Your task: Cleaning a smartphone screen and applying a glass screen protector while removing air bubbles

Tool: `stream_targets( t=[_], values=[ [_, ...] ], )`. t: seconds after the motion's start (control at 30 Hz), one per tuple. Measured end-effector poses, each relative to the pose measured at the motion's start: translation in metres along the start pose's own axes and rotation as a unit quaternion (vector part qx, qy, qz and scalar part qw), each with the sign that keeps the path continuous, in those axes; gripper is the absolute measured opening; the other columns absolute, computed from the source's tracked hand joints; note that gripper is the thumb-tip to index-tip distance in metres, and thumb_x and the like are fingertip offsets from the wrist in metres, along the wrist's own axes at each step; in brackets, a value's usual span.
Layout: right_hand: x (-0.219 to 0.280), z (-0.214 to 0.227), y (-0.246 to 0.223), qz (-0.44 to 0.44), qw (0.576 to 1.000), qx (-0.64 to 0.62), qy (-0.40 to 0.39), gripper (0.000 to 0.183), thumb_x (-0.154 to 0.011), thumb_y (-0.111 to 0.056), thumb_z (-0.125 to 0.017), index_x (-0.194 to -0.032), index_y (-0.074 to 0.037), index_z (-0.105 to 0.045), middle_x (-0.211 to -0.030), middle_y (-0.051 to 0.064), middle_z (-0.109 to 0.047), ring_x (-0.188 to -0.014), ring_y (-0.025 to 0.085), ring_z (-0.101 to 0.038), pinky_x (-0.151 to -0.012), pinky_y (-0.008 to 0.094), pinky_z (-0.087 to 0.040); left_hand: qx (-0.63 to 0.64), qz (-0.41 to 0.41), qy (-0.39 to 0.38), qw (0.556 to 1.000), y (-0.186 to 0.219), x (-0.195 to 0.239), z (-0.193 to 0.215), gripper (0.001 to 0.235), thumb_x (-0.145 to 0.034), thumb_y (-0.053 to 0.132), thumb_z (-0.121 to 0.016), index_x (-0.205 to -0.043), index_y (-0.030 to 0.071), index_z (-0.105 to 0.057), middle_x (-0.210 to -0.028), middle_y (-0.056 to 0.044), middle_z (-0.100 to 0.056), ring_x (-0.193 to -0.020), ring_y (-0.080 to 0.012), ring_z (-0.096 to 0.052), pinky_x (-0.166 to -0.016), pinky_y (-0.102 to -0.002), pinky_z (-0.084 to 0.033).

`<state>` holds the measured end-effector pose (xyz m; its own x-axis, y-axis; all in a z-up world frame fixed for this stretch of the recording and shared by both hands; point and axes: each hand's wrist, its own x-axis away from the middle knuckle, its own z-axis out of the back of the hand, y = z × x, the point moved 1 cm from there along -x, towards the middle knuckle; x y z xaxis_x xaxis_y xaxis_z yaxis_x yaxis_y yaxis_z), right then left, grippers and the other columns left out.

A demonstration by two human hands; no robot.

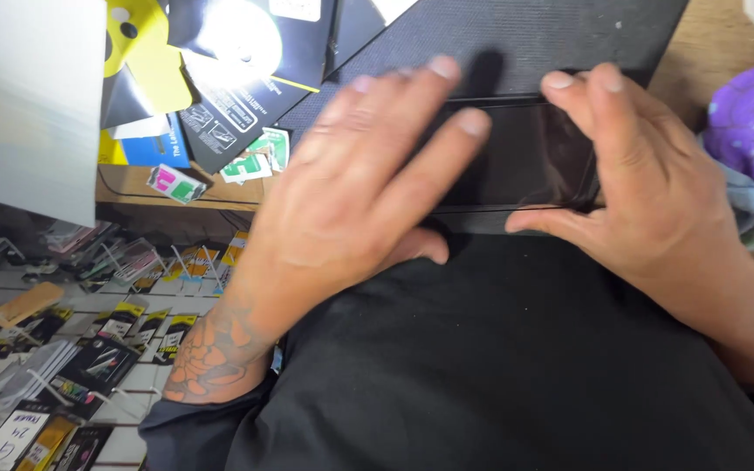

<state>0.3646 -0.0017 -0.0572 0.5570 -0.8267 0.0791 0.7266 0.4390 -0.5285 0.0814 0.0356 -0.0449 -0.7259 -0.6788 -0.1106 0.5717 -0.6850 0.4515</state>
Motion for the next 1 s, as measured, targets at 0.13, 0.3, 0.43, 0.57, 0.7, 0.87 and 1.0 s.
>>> stream_targets(
  t=[0.13,0.3,0.43,0.57,0.7,0.87,1.0],
  values=[
    [0.0,-0.002,-0.002,-0.013,1.0,0.017,0.005,0.123,-0.09,-0.051,-0.092,-0.167,0.004,-0.013,-0.153,0.027,-0.069,-0.144,0.04,-0.068,-0.126,0.049,-0.053,0.178,0.079,0.006,0.981,-0.024,0.037,0.012,0.08,-0.105,0.058,-0.052,-0.153,-0.004,-0.035,-0.159,-0.032,-0.042,-0.152,-0.0527,-0.051,-0.132,-0.064,-0.042],
    [0.002,-0.006,-0.013,-0.113,0.991,0.045,-0.051,0.131,-0.081,-0.063,-0.083,-0.168,0.004,-0.011,-0.16,0.019,-0.069,-0.153,0.037,-0.063,-0.122,0.051,-0.052,0.185,0.092,0.016,0.978,-0.037,0.053,0.019,0.081,-0.105,0.054,-0.055,-0.151,-0.01,-0.036,-0.157,-0.027,-0.049,-0.149,-0.0498,-0.052,-0.132,-0.059,-0.042],
    [0.004,-0.013,-0.006,-0.018,1.0,0.007,0.013,0.137,-0.082,-0.054,-0.09,-0.177,-0.01,-0.002,-0.156,0.029,-0.07,-0.146,0.046,-0.069,-0.128,0.05,-0.058,0.2,0.056,0.041,0.977,-0.04,0.055,0.019,0.07,-0.11,0.049,-0.045,-0.151,-0.006,-0.04,-0.154,-0.02,-0.052,-0.15,-0.0469,-0.052,-0.131,-0.062,-0.049],
    [0.001,-0.011,-0.012,-0.016,0.999,0.015,0.025,0.136,-0.081,-0.054,-0.091,-0.176,-0.005,-0.007,-0.151,0.034,-0.072,-0.142,0.049,-0.07,-0.124,0.052,-0.06,0.198,0.038,0.053,0.978,-0.04,0.053,0.019,0.065,-0.111,0.048,-0.036,-0.15,-0.004,-0.043,-0.149,-0.019,-0.058,-0.146,-0.0465,-0.053,-0.127,-0.061,-0.051],
    [0.005,-0.016,-0.01,-0.031,0.998,0.02,0.042,0.135,-0.081,-0.058,-0.089,-0.175,-0.005,-0.008,-0.152,0.031,-0.073,-0.144,0.045,-0.07,-0.121,0.047,-0.063,0.185,0.032,0.054,0.981,-0.04,0.051,0.021,0.059,-0.114,0.043,-0.039,-0.149,-0.004,-0.044,-0.148,-0.018,-0.058,-0.144,-0.045,-0.055,-0.123,-0.059,-0.055],
    [0.006,-0.016,-0.007,-0.022,0.999,-0.012,0.045,0.141,-0.076,-0.051,-0.096,-0.175,-0.006,-0.008,-0.151,0.033,-0.072,-0.144,0.045,-0.069,-0.124,0.047,-0.061,0.158,0.029,0.057,0.985,-0.04,0.052,0.021,0.058,-0.115,0.046,-0.039,-0.15,0.0,-0.044,-0.146,-0.013,-0.061,-0.132,-0.0383,-0.062,-0.106,-0.052,-0.052],
    [0.006,-0.012,-0.01,-0.05,0.998,0.014,0.033,0.142,-0.075,-0.057,-0.092,-0.177,-0.011,-0.004,-0.153,0.028,-0.073,-0.148,0.038,-0.07,-0.129,0.045,-0.054,0.142,0.031,0.054,0.988,-0.039,0.051,0.022,0.059,-0.116,0.047,-0.038,-0.152,0.002,-0.043,-0.143,-0.011,-0.064,-0.127,-0.0327,-0.062,-0.101,-0.051,-0.047]
  ],
)
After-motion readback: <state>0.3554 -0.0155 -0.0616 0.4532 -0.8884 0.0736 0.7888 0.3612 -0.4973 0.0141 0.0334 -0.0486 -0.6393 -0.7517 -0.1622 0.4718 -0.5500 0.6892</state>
